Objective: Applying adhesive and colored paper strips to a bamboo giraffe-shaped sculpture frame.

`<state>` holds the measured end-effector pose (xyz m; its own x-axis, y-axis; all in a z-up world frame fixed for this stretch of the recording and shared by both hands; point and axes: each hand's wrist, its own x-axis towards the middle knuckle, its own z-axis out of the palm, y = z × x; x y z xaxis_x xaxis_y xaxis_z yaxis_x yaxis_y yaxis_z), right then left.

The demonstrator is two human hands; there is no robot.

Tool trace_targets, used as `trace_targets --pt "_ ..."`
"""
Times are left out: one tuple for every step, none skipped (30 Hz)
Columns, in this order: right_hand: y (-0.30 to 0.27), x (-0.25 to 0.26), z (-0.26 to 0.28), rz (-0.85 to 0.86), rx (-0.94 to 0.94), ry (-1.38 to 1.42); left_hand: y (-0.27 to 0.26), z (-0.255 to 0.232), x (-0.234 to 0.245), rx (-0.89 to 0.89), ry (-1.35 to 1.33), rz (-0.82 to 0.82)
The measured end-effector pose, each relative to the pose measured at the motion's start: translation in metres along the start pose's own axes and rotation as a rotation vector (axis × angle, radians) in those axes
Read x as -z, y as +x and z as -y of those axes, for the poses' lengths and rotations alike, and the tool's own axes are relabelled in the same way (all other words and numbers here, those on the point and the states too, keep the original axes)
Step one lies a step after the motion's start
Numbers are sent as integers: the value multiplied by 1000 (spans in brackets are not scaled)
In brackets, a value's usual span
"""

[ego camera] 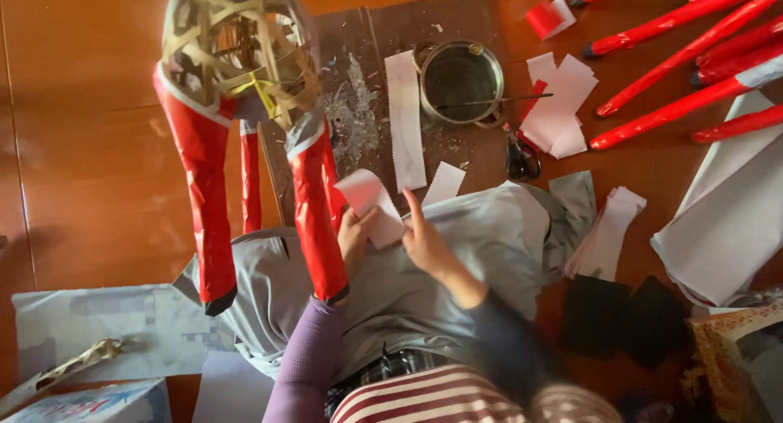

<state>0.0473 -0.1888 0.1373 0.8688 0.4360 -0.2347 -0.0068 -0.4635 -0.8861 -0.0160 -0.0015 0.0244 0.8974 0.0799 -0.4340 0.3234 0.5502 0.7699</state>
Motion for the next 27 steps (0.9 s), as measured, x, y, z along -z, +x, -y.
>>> trace_targets --pt "10 6 1 79 34 -96 3 2 5 -89 98 -129" --pt "30 28 -2 84 32 -99 1 -11 -2 -87 92 -133" --pt "53 50 -5 33 265 -158 0 -25 -10 -193 145 -91" --pt "75 73 -7 -14 500 -214 -1 -39 -17 -298 199 -48" --pt "94 98 7 -3 500 -217 6 -40 -23 -298 191 -57" --pt "114 122 21 -131 469 -621 14 -42 -29 -329 196 34" --pt "135 145 37 -266 428 -1019 23 -45 -32 -362 206 125" --pt "146 159 10 -259 435 -1019 20 -54 -41 -365 204 116" --pt "162 173 -14 -388 530 -1152 20 -65 -48 -340 191 124" --pt "179 187 -39 -524 624 -1280 21 -77 -55 -315 177 132" --pt "175 188 -28 -521 638 -1273 24 -75 -51 -323 179 119" --pt "171 189 -18 -336 450 -1204 29 -72 -46 -333 178 93" --pt "161 190 -11 -149 255 -1126 29 -66 -42 -332 174 67" --pt "151 186 -6 -138 260 -1122 30 -64 -38 -330 174 56" --pt "139 181 -3 -124 269 -1092 29 -62 -33 -383 227 59" --pt "127 177 0 -110 279 -1062 29 -61 -29 -435 280 62" --pt "120 168 2 -108 279 -1056 34 -63 -30 -433 285 60" --pt "112 159 3 -184 233 -1068 38 -64 -31 -422 226 94" --pt "103 151 4 -259 183 -1079 42 -65 -33 -410 166 128" --pt "99 138 -6 -257 180 -1074 44 -68 -34 -405 171 127" --pt "96 126 -15 -280 156 -981 48 -72 -36 -392 164 132" --pt "94 114 -23 -301 133 -887 53 -76 -38 -379 157 137" --pt "98 107 -44 -304 134 -884 54 -82 -40 -380 161 138" --pt "103 99 -65 -377 243 -711 56 -89 -43 -383 136 111" --pt "105 89 -86 -442 345 -533 54 -93 -44 -380 112 81" --pt "110 88 -84 -441 340 -528 65 -68 -26 -375 116 79" --pt "112 86 -83 -316 28 -78 74 -42 -8 -286 64 -22"
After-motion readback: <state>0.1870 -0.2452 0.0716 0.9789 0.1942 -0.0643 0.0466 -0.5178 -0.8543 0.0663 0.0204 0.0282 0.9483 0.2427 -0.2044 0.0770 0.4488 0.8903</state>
